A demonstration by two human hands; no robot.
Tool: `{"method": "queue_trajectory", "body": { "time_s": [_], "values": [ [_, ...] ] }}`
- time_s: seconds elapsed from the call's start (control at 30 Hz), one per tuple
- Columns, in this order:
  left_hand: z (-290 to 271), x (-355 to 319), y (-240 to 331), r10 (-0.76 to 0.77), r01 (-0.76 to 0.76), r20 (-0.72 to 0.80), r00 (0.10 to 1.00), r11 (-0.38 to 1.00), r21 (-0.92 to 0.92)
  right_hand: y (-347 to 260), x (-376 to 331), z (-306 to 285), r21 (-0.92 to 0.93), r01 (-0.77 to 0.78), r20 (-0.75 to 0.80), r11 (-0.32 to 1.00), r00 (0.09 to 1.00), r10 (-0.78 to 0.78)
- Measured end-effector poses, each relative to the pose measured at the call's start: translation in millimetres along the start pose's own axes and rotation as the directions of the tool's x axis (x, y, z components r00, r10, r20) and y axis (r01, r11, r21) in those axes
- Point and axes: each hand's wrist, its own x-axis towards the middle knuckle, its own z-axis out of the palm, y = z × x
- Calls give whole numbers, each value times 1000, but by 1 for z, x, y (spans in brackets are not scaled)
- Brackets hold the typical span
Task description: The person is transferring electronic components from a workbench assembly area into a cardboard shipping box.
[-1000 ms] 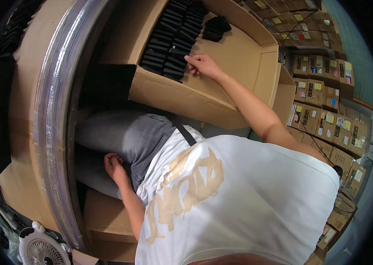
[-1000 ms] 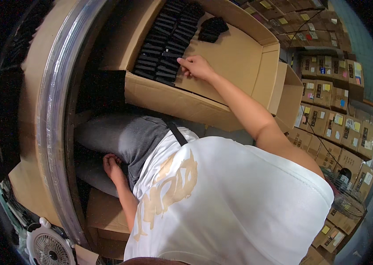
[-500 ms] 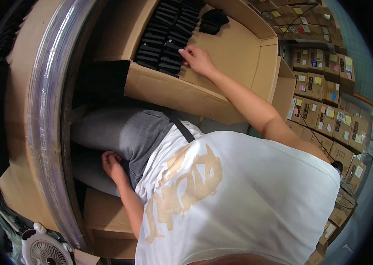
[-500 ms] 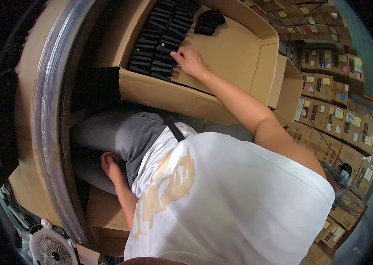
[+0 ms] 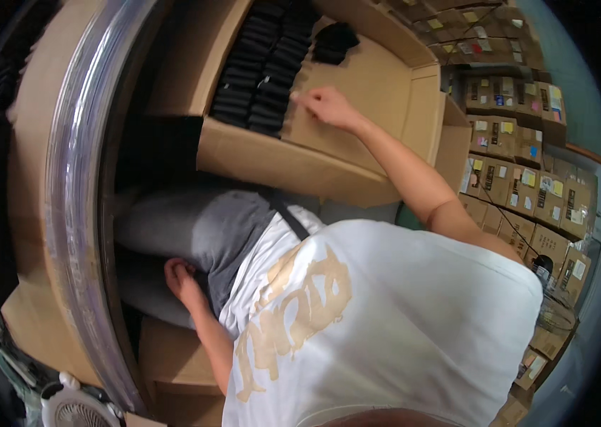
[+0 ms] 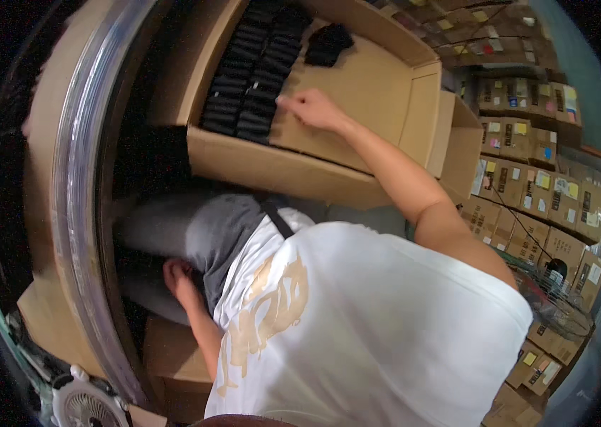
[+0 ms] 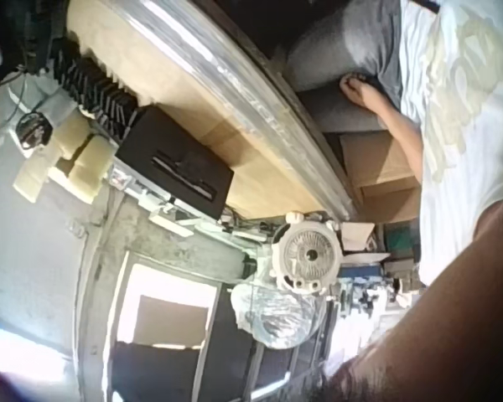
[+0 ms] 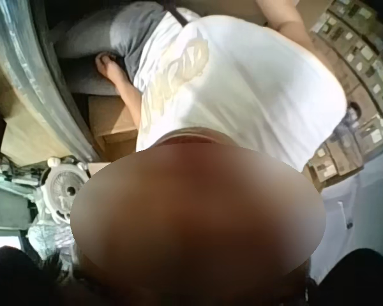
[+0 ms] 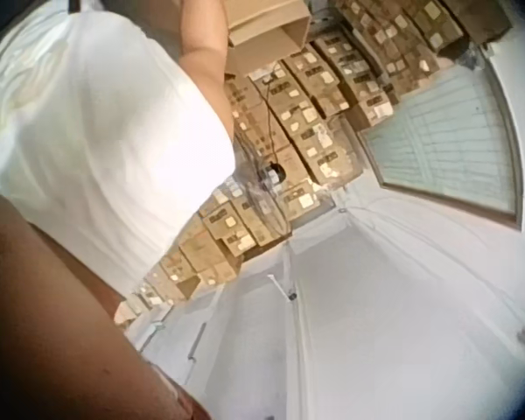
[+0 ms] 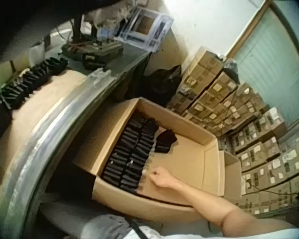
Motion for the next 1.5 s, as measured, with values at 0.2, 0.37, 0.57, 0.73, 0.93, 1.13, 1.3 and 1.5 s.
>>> {"method": "queue_trajectory", "body": {
  "time_s": [0.2, 0.37, 0.57, 0.73, 0.93, 1.13, 1.3, 1.5],
  "values": [
    [-1, 6, -4, 7, -6, 24, 1000, 997, -71, 79, 86, -118, -504, 100, -544, 858, 735, -406],
    [-1, 2, -1, 40, -40, 0, 999, 998, -45, 63, 104, -123, -668, 61, -334, 742, 866, -372],
    [4, 2, 1, 41, -41, -9, 999, 999, -24, 78, 134, -107, -547, 188, -241, 816, 898, -368],
    [1, 4, -5, 58, -59, -7, 998, 998, -34, 83, 156, -115, -635, 322, -201, 702, 808, -553],
    [1, 4, -4, 25, -25, -8, 1000, 999, -35, 63, 159, -128, -544, 470, -97, 695, 787, -609],
    [0, 5, -6, 37, -38, -13, 999, 999, -24, 55, 147, -122, -633, 298, -114, 714, 877, -467],
    [5, 5, -4, 13, -14, -21, 1000, 1000, -27, 70, 164, -127, -588, 363, -105, 723, 852, -513],
    [-1, 8, -2, 30, -31, -35, 999, 999, -19, 39, 160, -134, -676, 339, -69, 654, 855, -514]
  ]
}}
